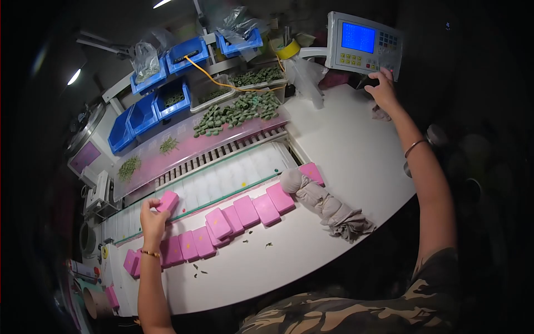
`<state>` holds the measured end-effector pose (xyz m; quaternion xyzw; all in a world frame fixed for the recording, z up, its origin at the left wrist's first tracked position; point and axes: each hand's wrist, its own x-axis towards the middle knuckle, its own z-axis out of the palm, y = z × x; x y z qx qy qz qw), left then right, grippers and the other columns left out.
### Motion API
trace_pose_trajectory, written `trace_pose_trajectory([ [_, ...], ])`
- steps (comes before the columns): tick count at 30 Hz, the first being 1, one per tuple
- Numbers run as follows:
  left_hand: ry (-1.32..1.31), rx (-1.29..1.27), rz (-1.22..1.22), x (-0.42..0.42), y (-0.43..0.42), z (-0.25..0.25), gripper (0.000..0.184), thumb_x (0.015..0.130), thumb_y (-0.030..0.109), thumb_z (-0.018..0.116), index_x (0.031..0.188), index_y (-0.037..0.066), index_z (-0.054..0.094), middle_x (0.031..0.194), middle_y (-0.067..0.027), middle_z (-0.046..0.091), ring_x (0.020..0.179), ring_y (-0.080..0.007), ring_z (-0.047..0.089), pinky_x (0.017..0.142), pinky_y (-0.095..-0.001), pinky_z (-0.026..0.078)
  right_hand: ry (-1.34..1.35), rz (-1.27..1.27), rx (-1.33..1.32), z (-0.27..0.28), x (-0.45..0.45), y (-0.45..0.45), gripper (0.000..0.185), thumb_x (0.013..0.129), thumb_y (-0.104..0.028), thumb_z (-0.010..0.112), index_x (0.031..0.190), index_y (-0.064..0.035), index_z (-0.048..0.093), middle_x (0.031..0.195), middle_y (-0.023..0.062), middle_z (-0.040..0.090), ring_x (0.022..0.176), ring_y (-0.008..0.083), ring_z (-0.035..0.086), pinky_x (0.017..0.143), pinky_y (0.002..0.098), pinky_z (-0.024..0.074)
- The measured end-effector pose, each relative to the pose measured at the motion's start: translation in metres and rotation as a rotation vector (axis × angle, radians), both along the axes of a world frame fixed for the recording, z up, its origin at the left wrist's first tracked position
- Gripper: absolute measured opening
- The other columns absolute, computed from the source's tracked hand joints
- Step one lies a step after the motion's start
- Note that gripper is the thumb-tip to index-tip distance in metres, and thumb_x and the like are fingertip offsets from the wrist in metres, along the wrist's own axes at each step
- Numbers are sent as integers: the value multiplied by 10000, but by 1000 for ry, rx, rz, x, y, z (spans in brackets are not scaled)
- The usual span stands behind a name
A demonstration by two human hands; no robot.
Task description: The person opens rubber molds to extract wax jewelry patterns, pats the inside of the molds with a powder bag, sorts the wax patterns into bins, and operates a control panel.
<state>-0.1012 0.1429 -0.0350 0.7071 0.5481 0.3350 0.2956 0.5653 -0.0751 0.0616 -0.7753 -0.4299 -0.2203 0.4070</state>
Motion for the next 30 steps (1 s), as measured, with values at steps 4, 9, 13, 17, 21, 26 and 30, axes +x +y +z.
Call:
trace_pose_trajectory([
  [4,-253,57,-126,9,-58,12,356,693,-23,655,1024,-14,525,986,-62,538,643,-70,512,584,-202,435,-58,-117,-109,11,10,7,393,704,-138,769,1057,-76,607,1448,210,326,1319,356,381,1056,397,370],
  [9,-232,107,-86,1,-109,24,407,725,-27,623,1119,-30,522,1052,-73,504,676,-57,498,610,-196,427,-192,-192,-181,23,7,9,325,708,-74,711,1017,-84,610,1490,222,273,1312,377,401,1035,418,396],
  [13,132,238,-93,-7,-134,21,431,728,8,606,1156,-4,561,997,-110,488,751,-154,530,691,-284,444,-186,-260,-226,27,24,15,303,713,-32,665,1005,-95,610,1511,203,249,1306,371,410,1027,420,404],
  [17,414,412,-156,-1,-146,11,373,748,41,630,1115,-9,589,1011,-174,493,951,-350,508,840,-415,433,-135,-272,-224,31,36,18,295,710,4,636,981,-108,612,1528,172,240,1328,360,385,1034,407,394],
  [21,454,480,-134,0,-145,7,356,766,40,651,1114,-1,589,1099,-190,519,1026,-362,502,901,-437,411,-197,-297,-236,34,31,21,264,705,46,613,928,-97,607,1521,185,252,1343,354,367,1024,389,401],
  [26,457,445,-138,-1,-142,6,354,768,38,674,1109,4,587,1154,-194,533,1068,-369,498,923,-445,406,-201,-294,-276,39,29,25,219,729,70,565,900,-66,588,1529,193,222,1279,383,438,1006,410,416],
  [30,473,428,-132,1,-142,7,354,765,33,680,1102,-8,581,1135,-189,545,1057,-367,503,918,-443,407,-212,-397,-443,49,3,24,210,750,74,546,913,-45,603,1544,212,146,1172,414,528,955,437,464],
])
